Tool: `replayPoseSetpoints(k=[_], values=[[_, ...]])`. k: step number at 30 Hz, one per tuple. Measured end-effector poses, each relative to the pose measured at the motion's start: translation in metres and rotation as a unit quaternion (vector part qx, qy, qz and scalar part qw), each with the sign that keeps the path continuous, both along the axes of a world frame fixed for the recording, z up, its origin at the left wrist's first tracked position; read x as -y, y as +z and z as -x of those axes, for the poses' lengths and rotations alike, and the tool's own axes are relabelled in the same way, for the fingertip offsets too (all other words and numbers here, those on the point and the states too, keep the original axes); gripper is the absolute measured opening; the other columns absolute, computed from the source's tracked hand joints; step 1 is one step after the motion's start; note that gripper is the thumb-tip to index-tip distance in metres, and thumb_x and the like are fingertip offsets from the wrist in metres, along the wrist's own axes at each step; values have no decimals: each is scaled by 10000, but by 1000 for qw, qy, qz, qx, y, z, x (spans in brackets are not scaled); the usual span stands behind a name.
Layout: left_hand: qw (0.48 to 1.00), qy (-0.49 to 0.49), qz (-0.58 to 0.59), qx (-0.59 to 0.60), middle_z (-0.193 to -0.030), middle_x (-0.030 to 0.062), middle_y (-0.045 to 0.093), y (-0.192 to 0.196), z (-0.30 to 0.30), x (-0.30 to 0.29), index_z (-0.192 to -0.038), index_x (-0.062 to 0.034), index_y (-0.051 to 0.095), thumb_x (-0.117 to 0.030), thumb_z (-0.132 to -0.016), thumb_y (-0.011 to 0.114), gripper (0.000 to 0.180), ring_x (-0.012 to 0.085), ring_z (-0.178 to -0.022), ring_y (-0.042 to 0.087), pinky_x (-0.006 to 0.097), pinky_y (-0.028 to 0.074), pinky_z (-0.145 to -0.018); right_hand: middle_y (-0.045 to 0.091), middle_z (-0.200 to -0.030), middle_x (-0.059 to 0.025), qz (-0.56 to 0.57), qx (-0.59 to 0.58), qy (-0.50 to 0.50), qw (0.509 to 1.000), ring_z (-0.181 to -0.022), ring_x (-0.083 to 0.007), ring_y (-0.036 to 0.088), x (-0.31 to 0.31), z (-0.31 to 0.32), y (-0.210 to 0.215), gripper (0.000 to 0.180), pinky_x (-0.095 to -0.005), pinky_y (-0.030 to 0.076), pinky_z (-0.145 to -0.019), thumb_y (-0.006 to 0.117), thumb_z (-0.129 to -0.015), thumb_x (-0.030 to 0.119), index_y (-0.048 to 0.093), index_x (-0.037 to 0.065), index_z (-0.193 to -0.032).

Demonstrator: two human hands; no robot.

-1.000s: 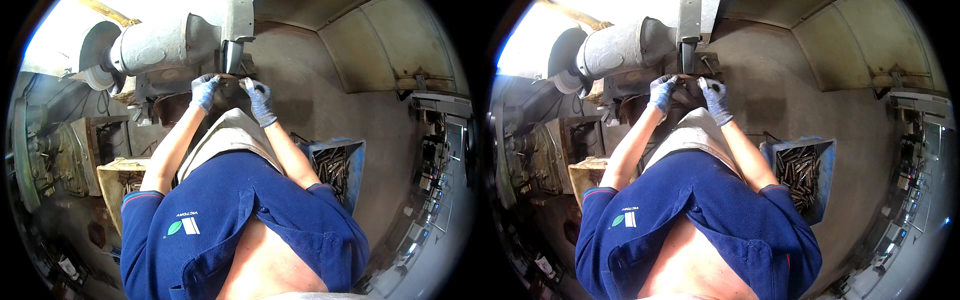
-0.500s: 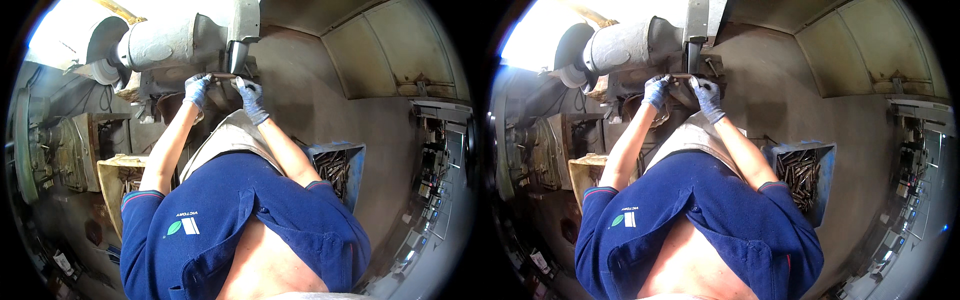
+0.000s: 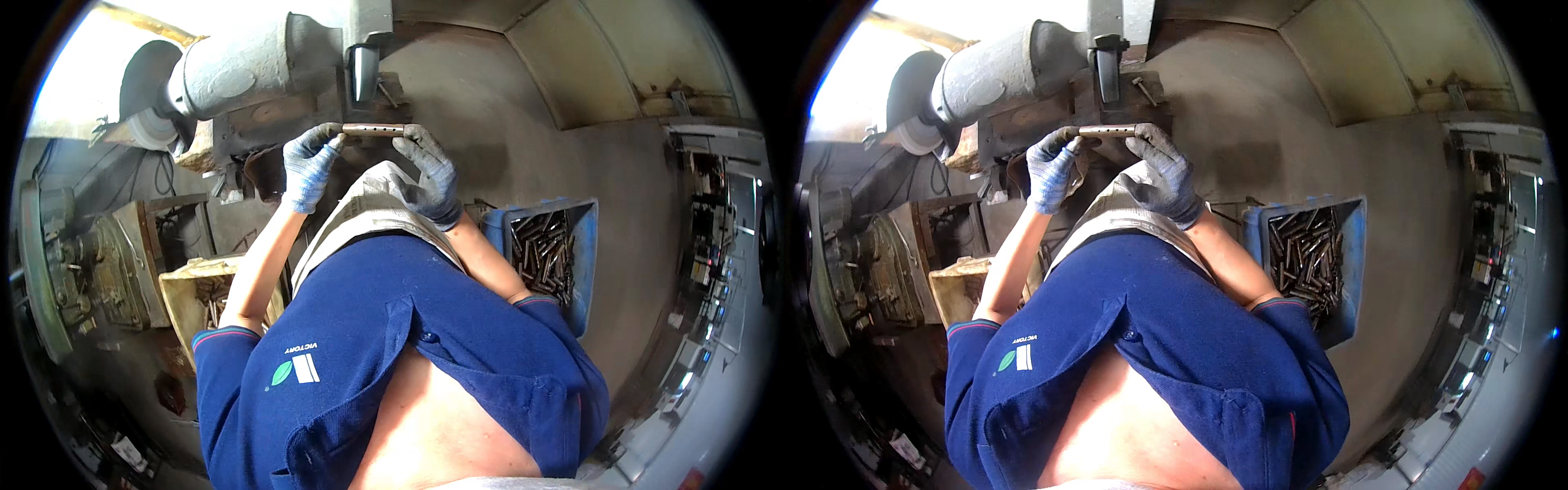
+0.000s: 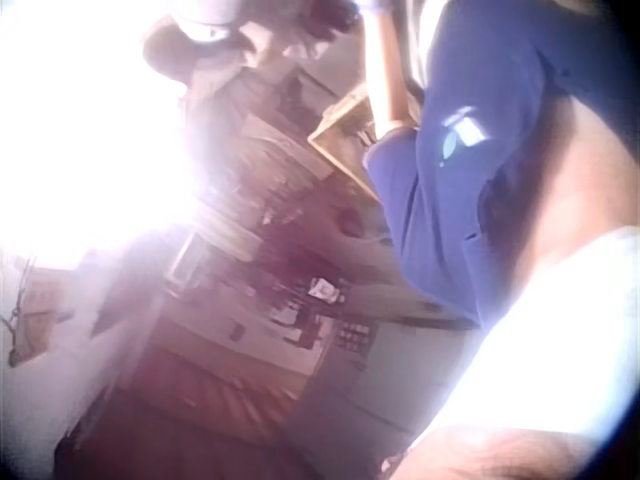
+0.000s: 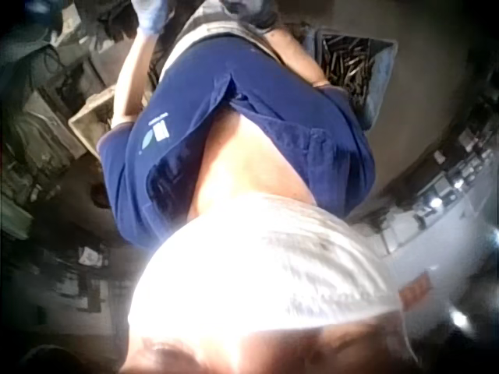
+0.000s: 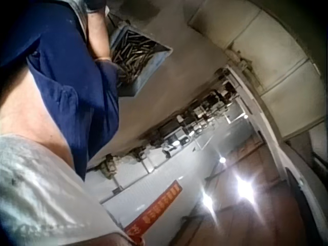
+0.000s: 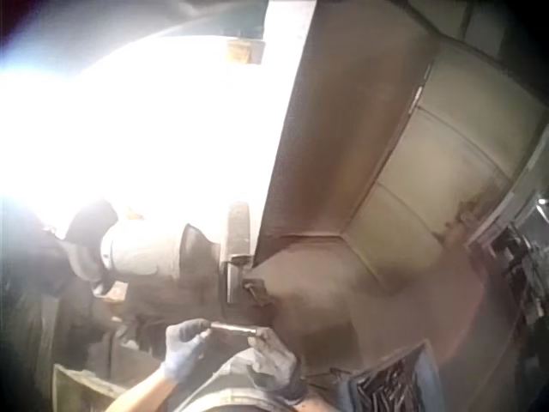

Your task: The person picks up metal tubes from a bin, holds them against a grinding wheel to smooth the edges, and places them into another container.

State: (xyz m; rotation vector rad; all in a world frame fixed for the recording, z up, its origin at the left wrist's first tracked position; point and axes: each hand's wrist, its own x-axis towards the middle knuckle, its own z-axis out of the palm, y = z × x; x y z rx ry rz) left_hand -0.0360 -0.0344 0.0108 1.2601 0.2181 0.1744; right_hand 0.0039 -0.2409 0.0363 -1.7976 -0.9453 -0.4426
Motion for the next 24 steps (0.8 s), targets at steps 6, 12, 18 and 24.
replayPoseSetpoints(k=[6, 12, 18, 24], values=[[991, -90, -89, -52, -670, 11, 586, 37, -4, 16, -967, 43, 635, -82, -844, 614, 176, 54, -448, 428, 206, 326, -398, 548, -1166, -221, -22, -72, -53, 996, -1097, -338, 545, 47, 26, 18, 443, -353, 442, -940, 746, -708, 176, 601, -14, -1080], [991, -106, -1, -84, -724, 120, 651, -14, 7, 1, -872, -29, 609, -152, -836, 644, 132, 175, -518, 619, 278, 496, -389, 610, -1013, -83, -30, -111, -356, 928, -964, -180, 581, 149, 71, 17, 209, -282, 473, -807, 684, -745, 47, 645, 46, -951], [979, -103, -8, -175, -803, 156, 664, -43, 21, -36, -882, -42, 593, -137, -833, 644, 118, 242, -615, 663, 308, 545, -444, 646, -846, -11, -264, -238, -585, 728, -747, -116, 558, 233, 153, -37, 183, -268, 464, -675, 706, -803, 210, 671, 85, -932], [969, -66, -95, -218, -908, 129, 661, -32, 25, -75, -964, 25, 625, -119, -834, 613, 195, 175, -761, 643, 257, 539, -671, 626, -736, -105, 101, -334, -599, 721, -708, -166, 552, 254, 158, -60, 355, -319, 436, -692, 623, -841, 299, 638, -47, -920]])
